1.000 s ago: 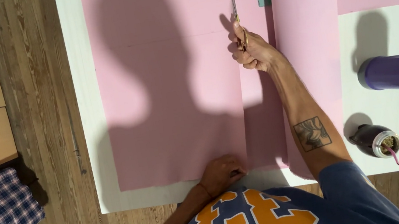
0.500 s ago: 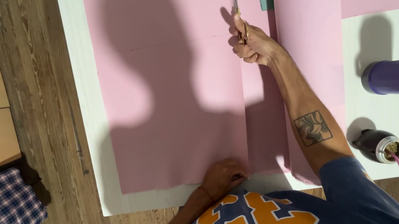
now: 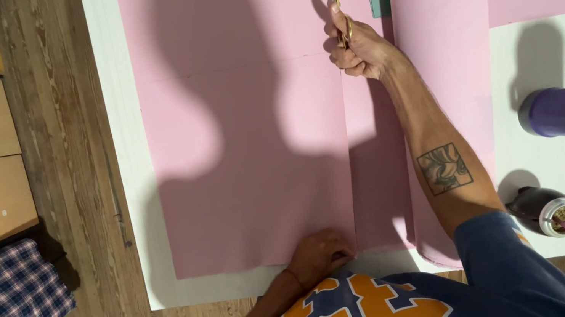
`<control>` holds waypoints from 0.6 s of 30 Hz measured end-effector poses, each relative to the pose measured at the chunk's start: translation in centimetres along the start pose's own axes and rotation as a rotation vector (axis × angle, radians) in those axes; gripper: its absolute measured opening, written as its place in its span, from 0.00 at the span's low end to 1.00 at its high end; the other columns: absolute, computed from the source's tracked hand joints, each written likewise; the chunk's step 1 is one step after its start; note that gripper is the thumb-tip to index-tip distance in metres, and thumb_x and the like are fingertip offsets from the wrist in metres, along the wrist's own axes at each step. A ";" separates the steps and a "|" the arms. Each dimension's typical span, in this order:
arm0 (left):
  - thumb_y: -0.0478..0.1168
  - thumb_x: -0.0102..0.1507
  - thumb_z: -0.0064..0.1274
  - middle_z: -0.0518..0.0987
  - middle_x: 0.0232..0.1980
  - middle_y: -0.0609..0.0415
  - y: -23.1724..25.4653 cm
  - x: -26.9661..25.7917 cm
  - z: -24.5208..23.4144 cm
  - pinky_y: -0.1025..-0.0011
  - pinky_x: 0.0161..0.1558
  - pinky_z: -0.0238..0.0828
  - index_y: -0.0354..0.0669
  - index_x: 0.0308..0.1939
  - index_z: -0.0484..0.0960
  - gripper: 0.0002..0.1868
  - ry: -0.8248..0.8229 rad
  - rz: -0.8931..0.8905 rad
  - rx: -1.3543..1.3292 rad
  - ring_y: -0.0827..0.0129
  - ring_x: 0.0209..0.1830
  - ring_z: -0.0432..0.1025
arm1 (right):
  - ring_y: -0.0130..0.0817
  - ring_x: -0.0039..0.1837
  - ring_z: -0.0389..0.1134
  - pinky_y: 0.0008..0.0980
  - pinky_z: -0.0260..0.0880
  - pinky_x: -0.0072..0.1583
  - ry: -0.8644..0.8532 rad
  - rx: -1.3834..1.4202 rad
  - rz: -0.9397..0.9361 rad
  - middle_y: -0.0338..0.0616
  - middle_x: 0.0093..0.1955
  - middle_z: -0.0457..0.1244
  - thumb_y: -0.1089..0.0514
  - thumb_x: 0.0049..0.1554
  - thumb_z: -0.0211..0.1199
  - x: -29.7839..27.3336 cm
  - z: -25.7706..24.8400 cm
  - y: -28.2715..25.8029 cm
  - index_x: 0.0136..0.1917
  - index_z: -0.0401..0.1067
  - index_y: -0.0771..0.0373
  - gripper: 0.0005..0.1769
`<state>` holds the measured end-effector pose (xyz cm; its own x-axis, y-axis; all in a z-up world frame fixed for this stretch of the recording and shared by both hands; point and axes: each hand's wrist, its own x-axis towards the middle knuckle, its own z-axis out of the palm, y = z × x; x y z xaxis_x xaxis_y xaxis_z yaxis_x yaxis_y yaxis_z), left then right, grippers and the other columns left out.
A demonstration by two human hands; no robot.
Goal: Measure and cut a piece of pink leather using a ruler, pencil, and scissors.
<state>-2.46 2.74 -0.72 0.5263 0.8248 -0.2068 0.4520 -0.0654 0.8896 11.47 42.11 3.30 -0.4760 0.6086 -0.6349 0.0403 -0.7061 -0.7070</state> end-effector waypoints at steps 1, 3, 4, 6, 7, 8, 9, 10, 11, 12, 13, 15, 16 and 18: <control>0.39 0.65 0.62 0.83 0.48 0.55 -0.1 0.0 0.1 0.70 0.51 0.77 0.49 0.40 0.89 0.02 0.005 0.002 -0.007 0.63 0.43 0.77 | 0.16 0.21 0.41 0.21 0.35 0.20 0.015 -0.022 -0.005 0.24 0.22 0.47 0.20 0.50 0.54 -0.1 0.2 -0.4 0.42 0.57 0.48 0.32; 0.39 0.64 0.63 0.83 0.49 0.55 0.0 0.0 0.1 0.69 0.51 0.77 0.49 0.40 0.89 0.02 0.004 -0.007 0.002 0.62 0.43 0.77 | 0.15 0.22 0.42 0.20 0.35 0.20 0.011 -0.014 -0.012 0.25 0.22 0.47 0.20 0.49 0.55 0.2 0.0 -0.6 0.42 0.57 0.49 0.32; 0.39 0.63 0.63 0.84 0.49 0.55 0.0 0.0 0.1 0.69 0.51 0.77 0.50 0.40 0.89 0.02 0.005 -0.015 0.011 0.62 0.43 0.77 | 0.15 0.22 0.42 0.19 0.35 0.20 0.005 -0.008 -0.019 0.25 0.23 0.48 0.20 0.49 0.56 0.4 0.0 -0.8 0.41 0.57 0.49 0.33; 0.38 0.63 0.64 0.84 0.48 0.55 0.1 0.1 -0.1 0.69 0.52 0.77 0.49 0.40 0.89 0.02 0.003 -0.012 0.013 0.62 0.43 0.77 | 0.15 0.21 0.42 0.20 0.35 0.20 0.017 -0.007 -0.010 0.25 0.22 0.47 0.20 0.49 0.56 0.7 -0.2 -1.0 0.41 0.58 0.49 0.32; 0.38 0.63 0.64 0.85 0.48 0.55 0.2 0.1 -0.2 0.68 0.52 0.77 0.48 0.39 0.89 0.02 0.001 -0.009 0.013 0.63 0.43 0.77 | 0.16 0.21 0.41 0.20 0.34 0.20 0.030 -0.006 0.001 0.25 0.22 0.47 0.21 0.50 0.56 0.9 -0.3 -1.1 0.41 0.60 0.49 0.31; 0.38 0.63 0.64 0.85 0.48 0.55 0.3 0.2 -0.3 0.68 0.52 0.77 0.48 0.39 0.89 0.02 0.001 -0.011 0.013 0.63 0.43 0.77 | 0.16 0.21 0.41 0.20 0.34 0.20 0.028 -0.006 0.002 0.25 0.22 0.47 0.21 0.50 0.56 0.8 -0.2 -1.4 0.41 0.60 0.49 0.31; 0.37 0.63 0.64 0.84 0.47 0.55 0.5 0.3 -0.5 0.69 0.52 0.76 0.48 0.40 0.89 0.02 -0.020 -0.018 0.011 0.63 0.43 0.77 | 0.15 0.22 0.42 0.19 0.35 0.21 0.034 -0.010 0.004 0.25 0.23 0.48 0.20 0.49 0.56 0.7 0.0 -1.7 0.41 0.59 0.48 0.32; 0.37 0.63 0.64 0.84 0.47 0.56 0.6 0.3 -0.7 0.69 0.51 0.76 0.48 0.40 0.89 0.03 -0.042 -0.026 0.008 0.63 0.43 0.76 | 0.15 0.22 0.42 0.19 0.36 0.21 0.040 -0.013 0.007 0.24 0.23 0.49 0.20 0.47 0.57 0.6 0.1 -2.0 0.41 0.59 0.48 0.32; 0.37 0.63 0.64 0.84 0.47 0.56 0.4 0.3 -0.6 0.69 0.51 0.76 0.48 0.40 0.89 0.03 -0.042 -0.027 0.009 0.63 0.43 0.76 | 0.15 0.22 0.42 0.19 0.36 0.21 0.039 -0.012 0.007 0.24 0.23 0.49 0.20 0.47 0.57 0.9 -0.1 -2.0 0.41 0.59 0.48 0.32; 0.37 0.64 0.63 0.84 0.47 0.56 0.3 0.3 -0.5 0.70 0.50 0.76 0.48 0.40 0.89 0.02 -0.040 -0.019 0.007 0.63 0.42 0.77 | 0.15 0.22 0.41 0.19 0.36 0.20 0.026 -0.009 0.002 0.24 0.23 0.48 0.20 0.48 0.56 1.2 -0.2 -2.1 0.41 0.59 0.48 0.32; 0.37 0.64 0.62 0.84 0.46 0.55 0.2 0.3 -0.4 0.70 0.50 0.76 0.48 0.40 0.89 0.02 -0.037 -0.011 0.004 0.63 0.42 0.77 | 0.16 0.21 0.40 0.20 0.35 0.20 0.013 -0.007 -0.002 0.24 0.22 0.47 0.20 0.48 0.55 1.5 -0.4 -2.1 0.40 0.59 0.48 0.31; 0.36 0.63 0.64 0.84 0.47 0.56 0.9 0.5 -1.1 0.70 0.51 0.76 0.49 0.40 0.89 0.02 -0.038 -0.006 -0.013 0.64 0.42 0.77 | 0.15 0.21 0.41 0.20 0.36 0.19 -0.003 0.007 -0.020 0.24 0.22 0.47 0.19 0.48 0.56 2.0 -0.7 -2.1 0.40 0.58 0.47 0.32; 0.35 0.62 0.65 0.84 0.47 0.57 1.3 0.6 -1.6 0.71 0.51 0.76 0.49 0.39 0.88 0.04 -0.038 -0.001 -0.032 0.64 0.43 0.77 | 0.15 0.21 0.41 0.20 0.36 0.19 -0.019 0.020 -0.038 0.24 0.21 0.47 0.19 0.48 0.56 2.2 -0.9 -2.0 0.39 0.57 0.47 0.32; 0.35 0.62 0.65 0.84 0.46 0.57 1.4 0.6 -1.8 0.71 0.50 0.76 0.48 0.39 0.88 0.04 -0.030 0.005 -0.045 0.64 0.42 0.77 | 0.15 0.21 0.41 0.20 0.36 0.20 -0.020 0.023 -0.036 0.24 0.22 0.47 0.20 0.49 0.56 2.2 -0.7 -2.5 0.39 0.59 0.47 0.31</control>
<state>-2.81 4.10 1.11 0.5500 0.8072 -0.2143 0.4169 -0.0431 0.9079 10.96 45.48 3.50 -0.4941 0.6265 -0.6028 0.0032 -0.6921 -0.7218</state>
